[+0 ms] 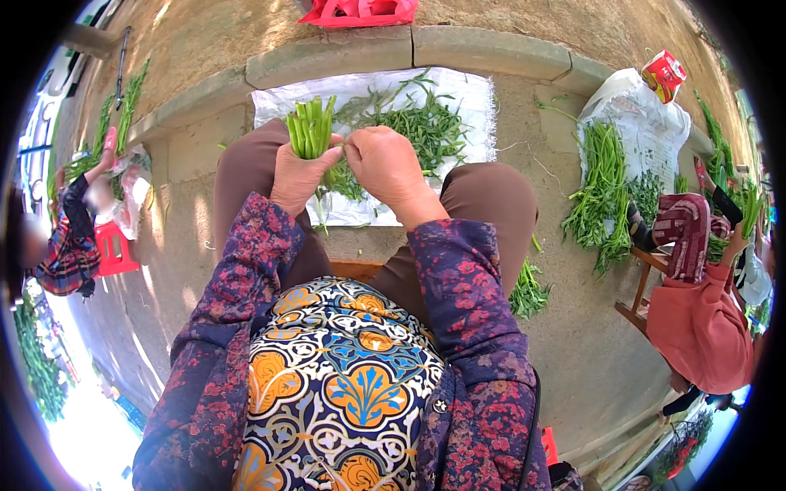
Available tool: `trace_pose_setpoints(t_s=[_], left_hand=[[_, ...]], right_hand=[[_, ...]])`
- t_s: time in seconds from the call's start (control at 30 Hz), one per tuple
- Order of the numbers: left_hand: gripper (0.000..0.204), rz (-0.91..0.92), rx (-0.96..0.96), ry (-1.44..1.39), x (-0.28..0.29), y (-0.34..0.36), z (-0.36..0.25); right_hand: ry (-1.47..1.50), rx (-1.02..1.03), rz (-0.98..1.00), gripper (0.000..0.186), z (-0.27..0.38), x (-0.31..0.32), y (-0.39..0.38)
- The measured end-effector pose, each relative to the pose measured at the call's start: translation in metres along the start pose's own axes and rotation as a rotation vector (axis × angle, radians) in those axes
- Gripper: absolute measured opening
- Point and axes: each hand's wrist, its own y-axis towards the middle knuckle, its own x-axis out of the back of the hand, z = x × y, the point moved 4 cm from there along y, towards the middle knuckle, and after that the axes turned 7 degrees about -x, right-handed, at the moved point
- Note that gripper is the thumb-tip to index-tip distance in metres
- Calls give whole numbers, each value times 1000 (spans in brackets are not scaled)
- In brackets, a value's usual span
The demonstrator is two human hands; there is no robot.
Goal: The person sits on the ground and trims the ends of green vegetables by hand. They hold a bunch of vegetables in one hand and snap off the tips with the other, placing the trimmed pieces onto a white cloth on the ground.
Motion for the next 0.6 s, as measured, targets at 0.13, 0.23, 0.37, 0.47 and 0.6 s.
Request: trace_pose_setpoints(t_s=[0.13,0.23,0.37,0.47,0.6], left_hand=[[19,28,7,-2,-1,0,4],[18,6,9,-67,-3,0,5],[16,-56,51,-136,-5,1,1],[15,-97,39,-178,-7,0,1],[16,-178,62,-467,5,5,13]], right_hand=[[-74,-18,-15,14,0,-4,-1],[-13,-90,-55,15,0,-8,0],[161,-242,-78,9,1,-5,1],[176,-313,-127,12,-2,-3,2],[596,-569,-198,10,-39,16,14]])
